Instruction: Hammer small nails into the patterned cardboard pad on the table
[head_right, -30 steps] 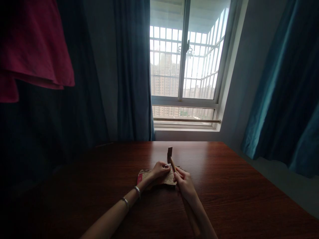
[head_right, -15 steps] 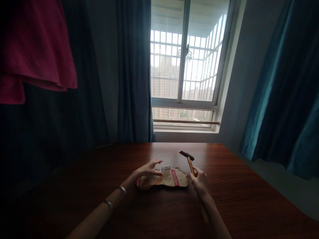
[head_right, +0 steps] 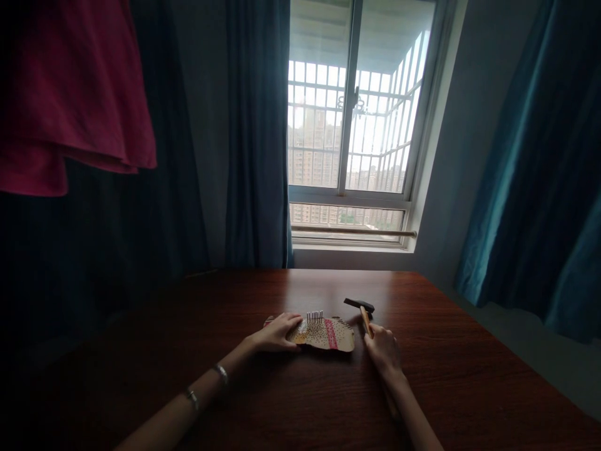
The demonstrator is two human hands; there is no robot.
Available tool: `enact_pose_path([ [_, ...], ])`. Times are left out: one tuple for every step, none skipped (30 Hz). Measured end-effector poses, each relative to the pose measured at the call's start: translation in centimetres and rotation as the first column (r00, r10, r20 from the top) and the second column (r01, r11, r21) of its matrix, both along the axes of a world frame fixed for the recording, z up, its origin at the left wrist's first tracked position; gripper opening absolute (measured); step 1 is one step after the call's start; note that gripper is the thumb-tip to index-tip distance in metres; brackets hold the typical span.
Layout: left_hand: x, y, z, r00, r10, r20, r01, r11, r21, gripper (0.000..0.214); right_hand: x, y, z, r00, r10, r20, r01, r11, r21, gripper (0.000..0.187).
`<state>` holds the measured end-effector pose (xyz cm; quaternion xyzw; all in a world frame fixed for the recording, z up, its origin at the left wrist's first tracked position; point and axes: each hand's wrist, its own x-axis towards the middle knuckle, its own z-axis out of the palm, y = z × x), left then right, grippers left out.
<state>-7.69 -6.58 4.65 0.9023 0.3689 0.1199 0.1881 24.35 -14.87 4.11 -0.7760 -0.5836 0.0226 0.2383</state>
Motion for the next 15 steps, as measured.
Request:
enact_pose_path([
  [-0.2,0.2,0.1,1.000,0.000,-0.007,0.000,1.000,0.001,0.085,0.0,0.1,-0.2,1.000,0.014,0.005,-0.014,1.000,-0.016,0.033],
  [-0.4,0.5,0.1,1.000,0.002,-0.011,-0.002,1.000,0.002,0.084,0.0,0.1,-0.3,1.000,0.024,0.014,-0.023,0.999,-0.032,0.033],
  [-0.6,0.7,0.1,1.000,0.005,-0.012,-0.005,1.000,0.002,0.083,-0.1,0.2,-0.5,0.999,0.027,0.028,-0.025,0.999,-0.045,0.034],
  [-0.7,0.9,0.1,1.000,0.009,-0.007,-0.009,1.000,0.003,0.083,-0.1,0.2,-0.7,0.999,0.022,0.049,-0.019,0.998,-0.056,0.034],
  [-0.9,1.1,0.0,1.000,0.014,0.002,-0.014,1.000,0.001,0.082,-0.2,0.2,-0.8,0.997,0.020,0.072,-0.015,0.998,-0.066,0.034],
  [-1.0,1.3,0.0,1.000,0.020,0.015,-0.020,1.000,-0.004,0.082,-0.3,0.1,-1.0,0.996,0.020,0.092,-0.013,0.997,-0.076,0.034],
  [-1.0,1.6,-0.1,0.999,0.028,0.031,-0.028,1.000,-0.011,0.082,-0.4,0.1,-1.1,0.994,0.024,0.108,-0.015,0.996,-0.083,0.035],
  [-1.1,1.8,-0.2,0.998,0.039,0.047,-0.038,0.999,-0.017,0.082,-0.6,0.1,-1.2,0.992,0.030,0.119,-0.019,0.996,-0.087,0.035],
  [-1.1,2.1,-0.3,0.997,0.053,0.063,-0.052,0.998,-0.022,0.081,-0.7,0.0,-1.2,0.992,0.032,0.125,-0.021,0.996,-0.087,0.034],
  [-1.1,2.5,-0.4,0.995,0.067,0.077,-0.065,0.998,-0.027,0.081,-0.9,0.0,-1.2,0.991,0.033,0.126,-0.022,0.996,-0.084,0.034],
  [-1.0,2.8,-0.5,0.993,0.079,0.088,-0.077,0.997,-0.030,0.080,-1.0,0.0,-1.1,0.992,0.036,0.123,-0.026,0.997,-0.078,0.033],
  [-1.0,3.1,-0.5,0.992,0.088,0.096,-0.085,0.996,-0.033,0.080,-1.2,-0.1,-1.0,0.993,0.042,0.114,-0.034,0.997,-0.074,0.031],
  [-1.0,3.5,-0.6,0.991,0.092,0.100,-0.089,0.995,-0.037,0.079,-1.3,-0.1,-0.9,0.993,0.052,0.102,-0.046,0.997,-0.068,0.030],
  [-1.0,3.8,-0.6,0.990,0.093,0.102,-0.089,0.995,-0.042,0.078,-1.4,-0.1,-0.8,0.994,0.063,0.088,-0.057,0.996,-0.063,0.029],
  [-1.0,4.1,-0.6,0.990,0.092,0.104,-0.088,0.995,-0.047,0.077,-1.5,-0.1,-0.6,0.995,0.074,0.074,-0.069,0.996,-0.062,0.028],
])
